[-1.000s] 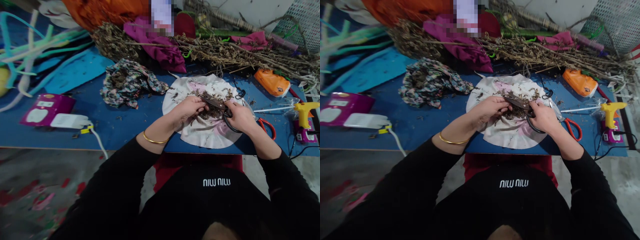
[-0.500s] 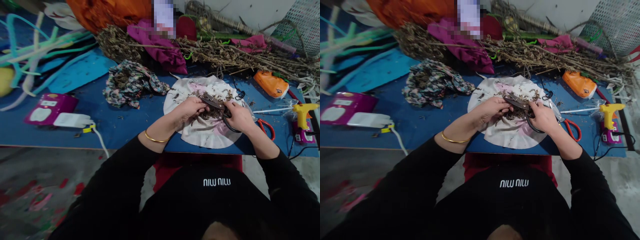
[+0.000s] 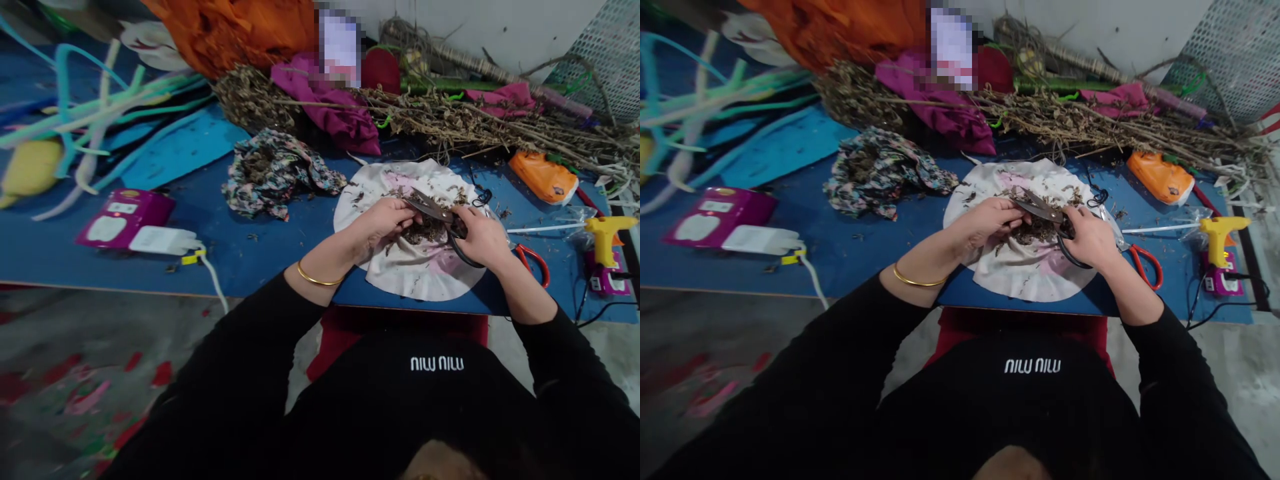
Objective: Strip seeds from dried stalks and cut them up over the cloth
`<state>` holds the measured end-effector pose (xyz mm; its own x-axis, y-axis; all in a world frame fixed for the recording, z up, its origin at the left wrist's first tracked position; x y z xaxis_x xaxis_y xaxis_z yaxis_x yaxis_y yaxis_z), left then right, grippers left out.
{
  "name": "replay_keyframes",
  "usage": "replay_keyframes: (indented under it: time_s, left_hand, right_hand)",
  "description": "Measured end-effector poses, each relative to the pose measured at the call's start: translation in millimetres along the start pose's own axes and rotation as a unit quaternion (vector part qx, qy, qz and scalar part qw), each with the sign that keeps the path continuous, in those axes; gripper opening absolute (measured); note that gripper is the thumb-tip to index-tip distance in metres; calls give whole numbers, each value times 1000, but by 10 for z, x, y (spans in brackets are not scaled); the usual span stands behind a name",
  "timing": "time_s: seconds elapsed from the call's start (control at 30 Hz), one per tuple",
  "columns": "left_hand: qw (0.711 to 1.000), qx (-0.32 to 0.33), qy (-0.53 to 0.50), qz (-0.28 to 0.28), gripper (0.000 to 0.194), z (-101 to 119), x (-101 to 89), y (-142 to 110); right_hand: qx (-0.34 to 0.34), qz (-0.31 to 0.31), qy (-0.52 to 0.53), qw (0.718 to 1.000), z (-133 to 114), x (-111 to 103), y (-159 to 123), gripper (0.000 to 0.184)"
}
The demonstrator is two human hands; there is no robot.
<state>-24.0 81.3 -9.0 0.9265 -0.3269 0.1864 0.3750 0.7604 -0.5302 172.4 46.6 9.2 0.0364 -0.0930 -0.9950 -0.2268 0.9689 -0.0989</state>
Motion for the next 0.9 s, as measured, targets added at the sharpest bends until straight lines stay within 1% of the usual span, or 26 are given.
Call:
replay_keyframes:
  time_s: [0.07,0.23,0.37,0.5,0.67,0.8,0.9]
  left_hand:
    - [1000,6,-9,6,32,-6,-5,9]
    - [1000,21,-13,-6,30,-23,4,35]
    - [1000,9,7,9,31,-20,29,6]
    - [1000,12,4,1,31,-54,33,20]
    - [999,17,26,-19,29,-142,-3,88]
    - [1000,10,23,-7,28,-157,-16,92]
    - [1000,9,22,-10,28,-148,-6,85]
  right_hand:
    - [0,2,9,1000,10,-15,-3,59]
    - [0,-9,27,1000,29,-24,-2,59]
    - [-10,-19,44,999,10,-33,-6,58]
    - [-14,-31,39,999,6,-34,-6,59]
    - [-33,-57,25,997,15,-10,-7,61]
    - [-34,-67,29,997,31,19,-11,60]
    - [-36,-66,36,997,33,37,-9,60]
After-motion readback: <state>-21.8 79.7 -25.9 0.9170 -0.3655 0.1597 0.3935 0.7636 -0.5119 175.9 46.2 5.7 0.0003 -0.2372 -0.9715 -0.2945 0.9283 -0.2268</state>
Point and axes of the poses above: each hand's wrist, its own y-axis towards the middle knuckle, its own x-axis out of the palm, z = x × y, the point moved 5 cm from there along y, towards the middle knuckle, and after that the axes turned 9 degrees about -y, right-handed, at the moved point
